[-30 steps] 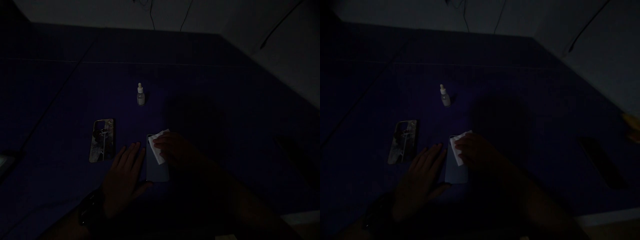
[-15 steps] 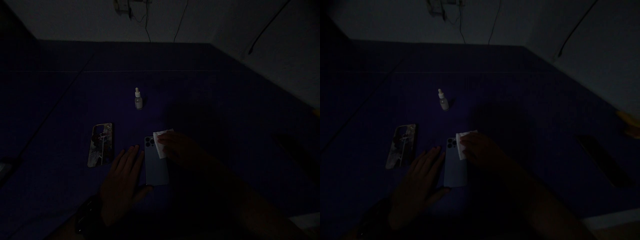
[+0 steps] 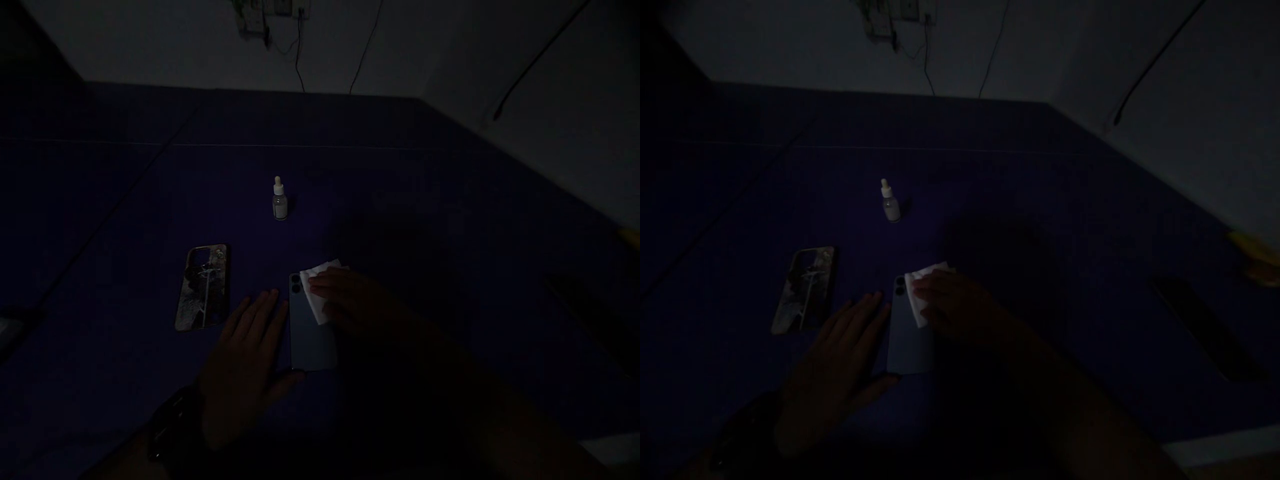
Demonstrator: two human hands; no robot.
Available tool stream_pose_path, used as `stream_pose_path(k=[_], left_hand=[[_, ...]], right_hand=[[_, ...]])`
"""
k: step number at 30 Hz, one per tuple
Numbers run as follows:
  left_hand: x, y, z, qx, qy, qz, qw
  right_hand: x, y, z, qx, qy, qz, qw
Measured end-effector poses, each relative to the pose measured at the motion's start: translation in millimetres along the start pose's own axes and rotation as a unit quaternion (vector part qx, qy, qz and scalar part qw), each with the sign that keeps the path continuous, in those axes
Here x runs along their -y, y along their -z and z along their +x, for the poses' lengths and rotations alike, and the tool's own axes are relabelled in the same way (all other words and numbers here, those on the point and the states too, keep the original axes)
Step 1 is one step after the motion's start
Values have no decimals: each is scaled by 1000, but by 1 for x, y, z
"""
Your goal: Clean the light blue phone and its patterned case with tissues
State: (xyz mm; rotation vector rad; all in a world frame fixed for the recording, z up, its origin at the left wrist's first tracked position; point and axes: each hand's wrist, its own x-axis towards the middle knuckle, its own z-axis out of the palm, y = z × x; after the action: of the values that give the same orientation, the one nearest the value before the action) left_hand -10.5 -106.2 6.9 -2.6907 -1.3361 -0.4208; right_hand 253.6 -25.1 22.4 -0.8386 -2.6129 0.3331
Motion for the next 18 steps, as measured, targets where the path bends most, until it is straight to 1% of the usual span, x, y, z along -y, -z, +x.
stream_pose_path(k=[4, 5, 9, 10, 12, 15, 18], left_hand=[[0, -1, 0, 0, 4, 0, 1000], [0, -1, 0, -1, 5, -2, 1000], [0, -1, 0, -1, 5, -2, 1000], [0, -1, 0, 2, 6, -1, 1000], [1, -1, 0, 6, 4, 1, 1000], [1, -1, 1, 0, 0, 10, 1000], [1, 0, 1, -8, -3, 22, 1000]], right_hand=[[-1, 0, -1, -16, -44, -22, 999], [0, 0, 0, -12, -44, -25, 999], [0, 1, 2, -8, 14, -17, 1000], [0, 1, 2, -14, 17, -18, 1000], [-1, 1, 2, -25, 0, -26, 999], [-2, -2, 1, -18, -28, -32, 999], [-1, -3, 2, -8, 3, -13, 1000]])
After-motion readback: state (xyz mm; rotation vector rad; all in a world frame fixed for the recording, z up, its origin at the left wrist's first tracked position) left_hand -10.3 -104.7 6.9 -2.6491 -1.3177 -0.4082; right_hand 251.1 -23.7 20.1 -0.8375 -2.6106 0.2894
